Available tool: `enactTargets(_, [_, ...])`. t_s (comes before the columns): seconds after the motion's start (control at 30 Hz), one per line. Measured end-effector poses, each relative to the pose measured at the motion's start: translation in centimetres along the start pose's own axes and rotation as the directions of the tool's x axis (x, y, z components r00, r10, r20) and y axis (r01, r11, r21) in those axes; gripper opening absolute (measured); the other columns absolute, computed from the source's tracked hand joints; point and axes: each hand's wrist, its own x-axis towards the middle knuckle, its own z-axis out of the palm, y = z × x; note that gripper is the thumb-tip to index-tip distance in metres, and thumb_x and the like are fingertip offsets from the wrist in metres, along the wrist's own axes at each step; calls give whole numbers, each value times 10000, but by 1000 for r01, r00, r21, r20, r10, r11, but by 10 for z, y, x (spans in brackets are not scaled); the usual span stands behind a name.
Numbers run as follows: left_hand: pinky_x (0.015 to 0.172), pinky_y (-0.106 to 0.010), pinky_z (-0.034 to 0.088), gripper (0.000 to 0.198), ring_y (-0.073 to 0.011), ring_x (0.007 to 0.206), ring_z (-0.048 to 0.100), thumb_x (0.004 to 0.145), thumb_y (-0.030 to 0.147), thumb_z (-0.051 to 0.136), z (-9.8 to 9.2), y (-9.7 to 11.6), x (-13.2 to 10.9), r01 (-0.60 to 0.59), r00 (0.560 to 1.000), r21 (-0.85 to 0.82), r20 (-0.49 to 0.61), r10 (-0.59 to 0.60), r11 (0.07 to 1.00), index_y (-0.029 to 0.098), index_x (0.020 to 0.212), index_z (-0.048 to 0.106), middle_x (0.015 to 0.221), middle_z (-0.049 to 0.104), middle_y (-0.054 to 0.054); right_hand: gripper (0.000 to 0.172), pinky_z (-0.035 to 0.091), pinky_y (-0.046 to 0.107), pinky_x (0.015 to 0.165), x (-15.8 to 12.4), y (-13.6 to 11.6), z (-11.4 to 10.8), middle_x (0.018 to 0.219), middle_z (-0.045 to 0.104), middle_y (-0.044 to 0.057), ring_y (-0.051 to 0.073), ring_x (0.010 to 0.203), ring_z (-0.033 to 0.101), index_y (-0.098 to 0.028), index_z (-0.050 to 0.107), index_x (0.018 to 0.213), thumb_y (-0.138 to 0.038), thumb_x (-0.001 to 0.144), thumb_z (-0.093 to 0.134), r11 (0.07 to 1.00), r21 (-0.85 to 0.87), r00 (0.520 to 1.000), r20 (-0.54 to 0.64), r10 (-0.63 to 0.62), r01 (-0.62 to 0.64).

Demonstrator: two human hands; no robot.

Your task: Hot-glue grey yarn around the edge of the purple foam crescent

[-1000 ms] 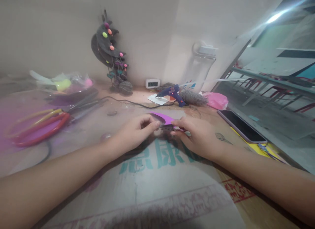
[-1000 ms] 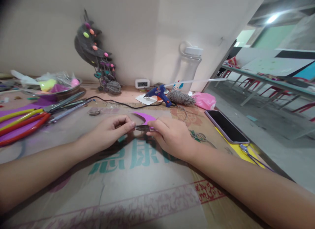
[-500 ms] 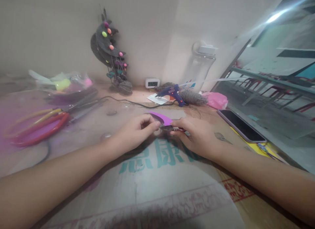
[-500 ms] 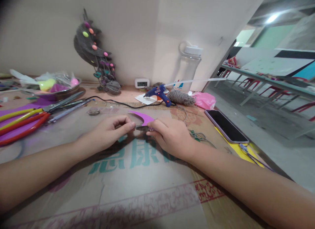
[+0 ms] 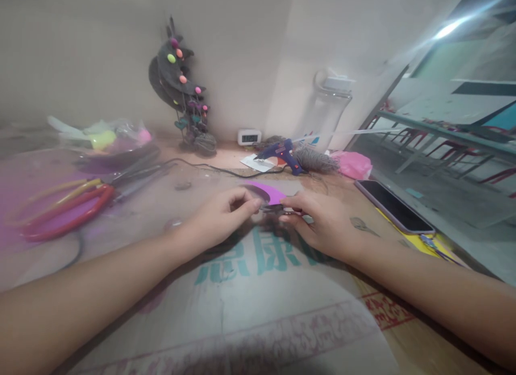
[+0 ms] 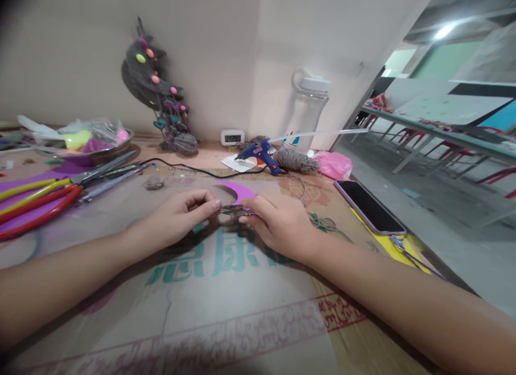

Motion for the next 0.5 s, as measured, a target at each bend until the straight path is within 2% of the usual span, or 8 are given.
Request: enactTargets(0.5, [569, -245, 351, 350, -123, 590, 465, 900, 451, 479, 0, 5, -2, 26, 1000, -18, -6, -26, 1000, 179, 685, 530, 640, 557, 22, 196, 410, 262, 618, 1, 0, 0, 769, 691, 40, 166, 695, 616, -169, 639, 945, -319, 944, 514, 999, -53, 1000, 12, 9, -8])
